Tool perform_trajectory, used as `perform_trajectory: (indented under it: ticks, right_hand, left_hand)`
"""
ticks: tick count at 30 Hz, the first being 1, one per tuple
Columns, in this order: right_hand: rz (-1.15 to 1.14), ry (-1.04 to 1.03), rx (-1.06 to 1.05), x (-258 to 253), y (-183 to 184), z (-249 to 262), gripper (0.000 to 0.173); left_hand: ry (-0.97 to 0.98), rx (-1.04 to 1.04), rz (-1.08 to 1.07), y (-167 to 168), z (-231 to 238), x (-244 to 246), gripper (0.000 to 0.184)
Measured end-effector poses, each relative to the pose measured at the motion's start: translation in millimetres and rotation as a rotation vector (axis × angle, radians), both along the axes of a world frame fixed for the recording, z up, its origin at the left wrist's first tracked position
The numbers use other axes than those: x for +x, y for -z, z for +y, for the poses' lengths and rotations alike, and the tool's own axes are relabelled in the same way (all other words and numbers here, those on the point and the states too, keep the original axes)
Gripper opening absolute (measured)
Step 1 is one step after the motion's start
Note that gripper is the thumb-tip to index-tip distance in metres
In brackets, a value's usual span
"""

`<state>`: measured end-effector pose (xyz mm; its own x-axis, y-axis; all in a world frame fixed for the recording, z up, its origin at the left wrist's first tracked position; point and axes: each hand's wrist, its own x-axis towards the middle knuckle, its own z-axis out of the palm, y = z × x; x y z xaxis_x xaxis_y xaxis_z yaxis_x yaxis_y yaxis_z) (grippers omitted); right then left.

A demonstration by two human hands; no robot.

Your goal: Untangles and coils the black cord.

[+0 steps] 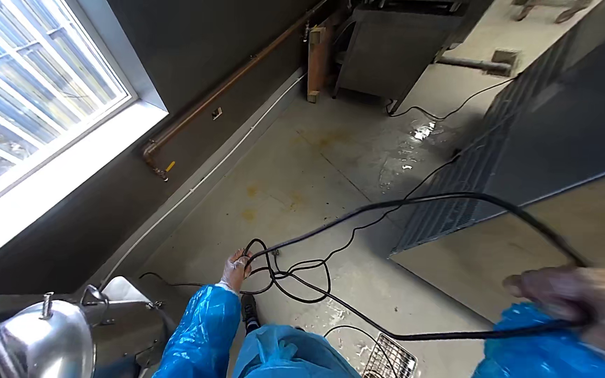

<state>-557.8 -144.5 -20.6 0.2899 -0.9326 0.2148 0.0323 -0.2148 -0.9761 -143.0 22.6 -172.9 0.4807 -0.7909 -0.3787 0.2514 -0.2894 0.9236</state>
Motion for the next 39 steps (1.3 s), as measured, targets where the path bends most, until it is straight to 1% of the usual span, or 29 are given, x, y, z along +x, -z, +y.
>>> perform_trajectory:
  ticks: [1,2,3,4,5,6,7,8,9,10,11,12,13,14,16,17,18,19,22,24,25,27,30,32,34,36,37,39]
  right_hand:
    - [0.252,0.131,0.006,-0.1,0.8,4.3,0.019]
    - [0.528,0.240,0.035,6.7,-5.1,11.3,0.010]
    - [0.729,0.317,0.058,16.0,-12.9,16.1,0.036]
    - [0.850,0.365,-0.005,25.3,-20.2,17.1,0.061]
    - [0.904,0.385,-0.192,32.2,-18.8,15.5,0.081]
    - [0.920,0.393,-0.408,45.4,-13.3,15.0,0.096]
    - [0.922,0.368,-0.618,65.7,-2.5,15.7,0.104]
    - [0.921,0.279,-0.758,92.8,10.9,20.1,0.105]
    - [0.951,0.129,-0.773,123.2,22.2,32.1,0.098]
    - [1.025,-0.080,-0.637,152.5,25.4,49.4,0.085]
    - [1.141,-0.317,-0.405,177.0,22.7,60.3,0.066]
    - [1.191,-0.469,-0.251,190.4,24.5,62.9,0.052]
    - [1.061,-0.466,-0.246,189.6,36.0,63.0,0.046]
    - [0.903,-0.392,-0.282,182.4,47.2,63.0,0.046]
    - [0.640,-0.208,-0.292,153.4,61.5,65.8,0.043]
    - [0.550,-0.116,-0.269,134.2,66.2,61.7,0.042]
    - [0.513,-0.028,-0.232,115.2,67.7,54.6,0.043]
    - [0.504,0.054,-0.146,98.8,64.6,48.1,0.045]
    - [0.430,0.319,0.075,54.5,49.1,30.2,0.038]
    - [0.406,0.398,0.141,29.3,39.6,25.8,0.035]
    - [0.381,0.401,0.150,20.5,38.1,25.9,0.032]
    - [0.334,0.412,0.164,9.4,45.5,27.1,0.026]
    - [0.402,0.503,0.175,6.1,61.1,29.7,0.024]
    - [0.433,0.493,0.214,13.8,68.1,30.5,0.022]
    - [0.390,0.494,0.212,22.1,76.5,26.0,0.021]
    - [0.388,0.525,0.174,30.7,74.1,19.1,0.023]
    - [0.397,0.534,0.189,36.2,67.8,15.7,0.024]
    - [0.375,0.566,0.246,49.9,54.6,6.2,0.022]
  left_hand:
    - [0.015,-0.001,-0.019,-6.4,-3.8,-1.5,0.024]
    - [0.060,0.008,-0.038,-14.3,-6.3,-3.1,0.023]
    - [0.109,0.014,-0.050,-23.1,-8.9,-5.5,0.022]
    - [0.146,0.011,-0.057,-30.7,-12.6,-9.6,0.021]
    - [0.177,0.008,-0.053,-37.0,-16.8,-15.5,0.020]
    - [0.199,0.003,-0.043,-42.3,-20.7,-22.3,0.019]
    - [0.218,-0.006,-0.032,-47.2,-24.0,-28.5,0.019]
    - [0.228,-0.024,-0.027,-51.4,-27.6,-33.4,0.019]
    - [0.232,-0.039,-0.024,-55.5,-31.4,-36.9,0.020]
    - [0.238,-0.038,-0.026,-59.2,-34.3,-38.6,0.020]
    - [0.246,-0.017,-0.033,-61.3,-35.6,-38.8,0.020]
    - [0.255,0.012,-0.044,-63.5,-35.2,-37.8,0.020]
    - [0.257,0.032,-0.061,-66.9,-35.2,-33.6,0.020]
    - [0.234,0.031,-0.076,-68.9,-34.9,-26.2,0.021]
    - [0.110,0.003,-0.085,-65.1,-28.8,-7.7,0.023]
    - [0.039,0.000,-0.086,-61.5,-28.7,3.7,0.023]
    - [-0.007,0.010,-0.093,-57.5,-29.9,14.5,0.022]
    - [-0.041,0.023,-0.117,-54.4,-31.9,22.2,0.021]
    - [-0.224,-0.026,-0.192,-51.1,-35.5,40.9,0.017]
    - [-0.289,-0.031,-0.207,-50.8,-35.0,52.3,0.015]
    - [-0.248,-0.016,-0.204,-53.4,-36.9,54.2,0.015]
    - [-0.106,-0.037,-0.180,-59.9,-37.6,51.0,0.014]
    - [0.039,-0.132,-0.170,-65.0,-34.4,42.0,0.022]
    - [0.146,-0.161,-0.261,-68.4,-27.3,40.8,0.023]
    - [0.228,-0.222,-0.414,-68.1,-17.9,45.4,0.023]
    - [0.254,-0.338,-0.562,-61.5,-10.2,52.6,0.024]
    - [0.239,-0.401,-0.604,-59.5,-6.3,55.0,0.025]
    - [0.192,-0.520,-0.596,-64.5,-0.8,55.6,0.028]
